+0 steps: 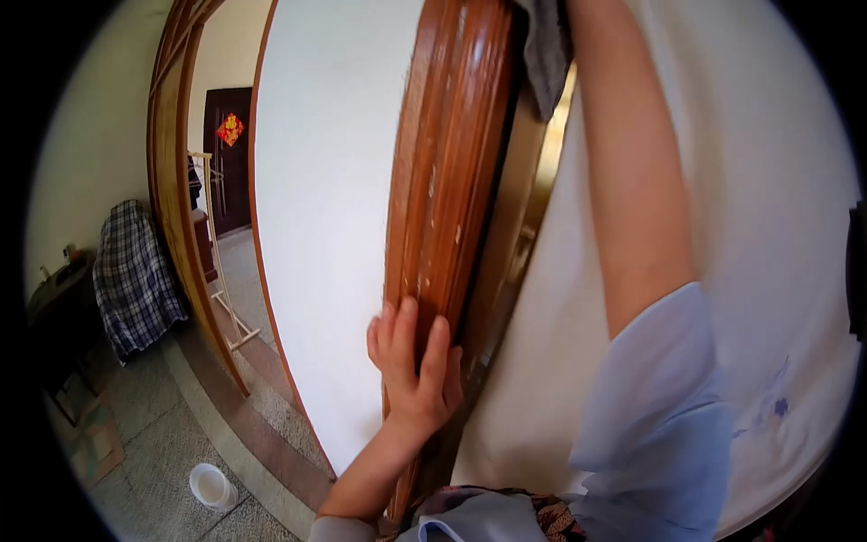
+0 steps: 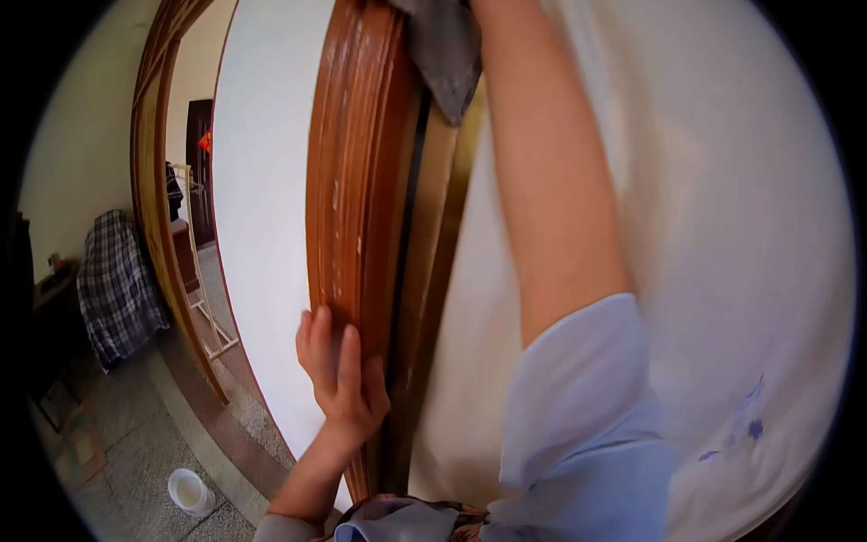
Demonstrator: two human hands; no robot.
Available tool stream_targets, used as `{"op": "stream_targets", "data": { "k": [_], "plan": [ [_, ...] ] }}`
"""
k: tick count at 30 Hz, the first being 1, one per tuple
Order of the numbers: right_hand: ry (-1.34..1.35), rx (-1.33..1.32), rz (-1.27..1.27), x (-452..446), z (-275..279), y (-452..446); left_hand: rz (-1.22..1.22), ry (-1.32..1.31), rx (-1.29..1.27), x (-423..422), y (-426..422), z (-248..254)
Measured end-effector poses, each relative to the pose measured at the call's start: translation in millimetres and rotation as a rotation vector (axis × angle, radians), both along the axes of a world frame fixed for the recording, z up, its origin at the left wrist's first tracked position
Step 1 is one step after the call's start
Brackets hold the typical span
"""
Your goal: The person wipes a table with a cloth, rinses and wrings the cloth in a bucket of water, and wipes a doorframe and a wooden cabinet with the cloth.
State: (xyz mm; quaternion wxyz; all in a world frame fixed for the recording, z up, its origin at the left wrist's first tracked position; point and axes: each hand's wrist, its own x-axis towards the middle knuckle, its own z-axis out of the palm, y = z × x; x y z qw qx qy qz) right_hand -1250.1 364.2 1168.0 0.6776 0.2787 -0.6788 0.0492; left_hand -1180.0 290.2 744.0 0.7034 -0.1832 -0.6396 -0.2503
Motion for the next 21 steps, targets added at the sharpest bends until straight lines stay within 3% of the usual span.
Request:
{"op": "stream_targets", "data": {
  "k": [9,14,21],
  "plan": [
    [-0.139,0.023,0.142,-28,-167,33,-0.134,0.052,0.059,5,-4,12],
    [-0.367,0.033,0.263,-30,-295,39,-0.437,0.013,0.253,2,-4,-1],
    [-0.936,0.053,0.390,12,-487,31,-0.193,-0.183,0.327,38,-23,-72]
  ]
}}
